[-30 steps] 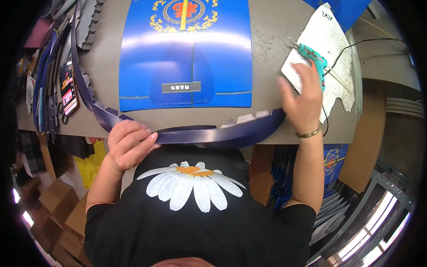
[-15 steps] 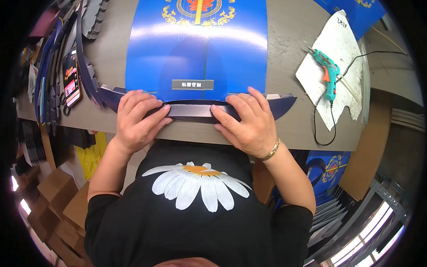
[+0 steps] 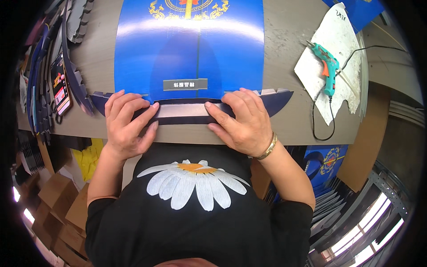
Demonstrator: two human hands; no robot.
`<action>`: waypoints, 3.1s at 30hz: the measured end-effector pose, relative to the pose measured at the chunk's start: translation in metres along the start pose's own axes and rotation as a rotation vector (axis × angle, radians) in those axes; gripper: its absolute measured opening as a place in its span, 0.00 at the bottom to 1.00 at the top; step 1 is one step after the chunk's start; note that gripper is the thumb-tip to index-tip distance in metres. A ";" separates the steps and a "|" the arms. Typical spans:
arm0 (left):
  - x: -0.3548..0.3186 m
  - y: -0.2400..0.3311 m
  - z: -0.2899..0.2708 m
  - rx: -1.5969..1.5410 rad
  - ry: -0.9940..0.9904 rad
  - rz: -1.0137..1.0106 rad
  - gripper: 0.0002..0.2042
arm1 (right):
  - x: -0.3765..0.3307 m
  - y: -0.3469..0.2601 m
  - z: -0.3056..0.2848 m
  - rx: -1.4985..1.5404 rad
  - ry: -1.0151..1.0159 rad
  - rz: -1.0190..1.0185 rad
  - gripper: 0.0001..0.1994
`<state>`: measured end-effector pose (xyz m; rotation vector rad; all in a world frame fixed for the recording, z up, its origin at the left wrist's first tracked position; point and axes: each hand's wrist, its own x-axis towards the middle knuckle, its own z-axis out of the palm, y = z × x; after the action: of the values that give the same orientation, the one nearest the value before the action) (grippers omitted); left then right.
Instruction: The person uses a hot glue gun to attach a dark blue curved plastic piece to a blue cardboard box. They then fold the box flaps and press them into place to assemble the box.
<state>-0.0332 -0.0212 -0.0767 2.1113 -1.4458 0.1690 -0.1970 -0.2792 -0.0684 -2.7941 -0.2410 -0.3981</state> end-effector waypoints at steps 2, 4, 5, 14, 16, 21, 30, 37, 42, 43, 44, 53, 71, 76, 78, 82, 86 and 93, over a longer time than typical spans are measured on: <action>0.001 0.001 -0.001 0.000 0.002 -0.014 0.17 | 0.002 -0.001 0.001 -0.001 -0.010 -0.003 0.24; 0.002 0.001 0.000 -0.002 0.001 -0.020 0.17 | 0.002 -0.001 -0.001 -0.006 -0.029 -0.004 0.25; 0.002 0.000 -0.001 -0.002 0.002 -0.028 0.17 | 0.003 -0.001 -0.001 -0.002 -0.030 0.000 0.25; 0.000 -0.005 0.000 -0.049 0.014 -0.054 0.18 | 0.004 -0.002 0.002 0.008 -0.041 0.001 0.25; -0.001 -0.007 0.002 -0.079 0.017 -0.057 0.18 | 0.004 -0.003 0.004 0.017 -0.031 0.009 0.25; 0.002 -0.009 -0.003 -0.162 0.019 -0.100 0.22 | 0.005 -0.008 0.005 0.013 -0.028 0.044 0.26; -0.001 -0.013 0.000 -0.155 0.054 -0.171 0.24 | 0.003 -0.021 0.010 -0.012 -0.030 0.143 0.28; 0.004 -0.012 0.000 -0.147 0.108 -0.185 0.24 | 0.005 -0.026 0.010 -0.066 -0.036 0.161 0.29; 0.006 -0.012 -0.001 -0.132 0.104 -0.197 0.23 | 0.009 -0.027 0.016 -0.035 -0.003 0.132 0.30; 0.006 -0.012 -0.001 -0.131 0.104 -0.201 0.22 | 0.010 -0.027 0.017 -0.031 0.002 0.128 0.30; 0.007 -0.013 -0.001 -0.120 0.111 -0.195 0.21 | 0.010 -0.028 0.018 -0.030 0.004 0.129 0.30; 0.010 -0.015 0.003 -0.104 0.129 -0.198 0.17 | 0.005 -0.024 0.011 0.062 0.093 0.210 0.28; 0.004 -0.038 -0.015 -0.178 -0.135 0.003 0.25 | -0.013 -0.027 0.012 0.038 0.100 0.270 0.20; 0.002 -0.038 -0.015 -0.178 -0.124 -0.007 0.23 | -0.012 -0.029 0.013 0.049 0.109 0.272 0.21; 0.002 -0.038 -0.015 -0.172 -0.130 -0.004 0.22 | -0.012 -0.029 0.013 0.050 0.107 0.268 0.21; 0.004 -0.036 -0.015 -0.140 -0.168 0.008 0.23 | -0.013 -0.028 0.012 0.050 0.100 0.265 0.22; 0.006 -0.034 -0.014 -0.113 -0.195 0.016 0.24 | -0.014 -0.028 0.012 0.061 0.095 0.271 0.22; 0.004 -0.035 -0.012 -0.082 -0.158 0.042 0.22 | -0.019 -0.025 0.015 0.085 0.151 0.288 0.23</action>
<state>0.0022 -0.0095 -0.0781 2.0684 -1.5611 -0.0422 -0.2171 -0.2531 -0.0806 -2.6455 0.1725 -0.5102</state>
